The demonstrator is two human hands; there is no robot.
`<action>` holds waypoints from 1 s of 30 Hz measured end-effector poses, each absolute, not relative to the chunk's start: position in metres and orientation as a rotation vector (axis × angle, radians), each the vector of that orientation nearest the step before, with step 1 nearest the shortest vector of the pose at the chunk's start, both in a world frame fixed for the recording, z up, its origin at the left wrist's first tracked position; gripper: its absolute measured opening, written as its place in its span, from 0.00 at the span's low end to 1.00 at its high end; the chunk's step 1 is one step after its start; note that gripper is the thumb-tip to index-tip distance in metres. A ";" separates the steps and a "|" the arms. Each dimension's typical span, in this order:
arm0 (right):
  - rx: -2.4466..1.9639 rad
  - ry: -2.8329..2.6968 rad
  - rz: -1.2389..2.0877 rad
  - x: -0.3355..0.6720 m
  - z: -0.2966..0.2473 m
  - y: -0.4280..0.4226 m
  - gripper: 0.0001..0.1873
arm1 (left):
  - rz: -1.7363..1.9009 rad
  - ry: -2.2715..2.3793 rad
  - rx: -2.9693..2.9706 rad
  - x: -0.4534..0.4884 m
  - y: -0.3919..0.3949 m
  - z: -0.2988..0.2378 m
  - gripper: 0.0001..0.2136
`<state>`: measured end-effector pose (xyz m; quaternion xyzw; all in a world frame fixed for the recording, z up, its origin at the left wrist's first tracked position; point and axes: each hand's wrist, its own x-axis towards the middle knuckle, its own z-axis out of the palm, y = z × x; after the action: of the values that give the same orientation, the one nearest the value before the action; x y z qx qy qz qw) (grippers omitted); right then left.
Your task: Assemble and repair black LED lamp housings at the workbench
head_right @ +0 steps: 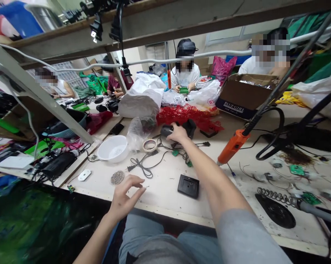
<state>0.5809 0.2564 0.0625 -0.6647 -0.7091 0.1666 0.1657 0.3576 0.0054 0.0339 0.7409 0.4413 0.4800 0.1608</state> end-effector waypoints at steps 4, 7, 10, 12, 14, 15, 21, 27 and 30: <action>-1.764 -1.881 0.332 0.609 0.115 0.243 0.44 | 1.361 1.252 2.022 0.362 0.007 0.028 0.03; -1.566 -1.745 0.196 0.625 0.145 0.228 0.45 | 1.377 1.228 1.903 0.371 0.017 0.023 0.03; -1.374 -1.658 0.211 0.631 0.157 0.214 0.43 | 1.278 1.200 1.738 0.389 0.033 0.019 0.06; -1.347 -1.644 0.264 0.632 0.160 0.207 0.41 | 1.148 1.174 1.545 0.405 0.048 0.017 0.12; -1.341 -1.659 0.289 0.630 0.161 0.200 0.39 | 1.019 1.090 1.280 0.422 0.067 0.016 0.23; -1.331 -1.671 0.295 0.628 0.162 0.196 0.39 | 0.970 1.030 1.136 0.430 0.078 0.016 0.28; -1.188 -1.714 0.435 0.607 0.165 0.168 0.40 | 0.859 0.902 0.608 0.473 0.152 0.032 0.27; -1.276 -1.642 0.517 0.608 0.143 0.156 0.42 | 0.798 0.828 0.823 0.498 0.190 0.049 0.13; -1.353 -1.607 0.511 0.618 0.129 0.156 0.42 | 0.811 0.882 0.959 0.505 0.193 0.045 0.05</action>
<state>0.6178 0.1559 0.1295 -0.5522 -0.6560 0.2087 0.4703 0.5050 0.1935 0.0447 0.4336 0.3989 0.3669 0.7199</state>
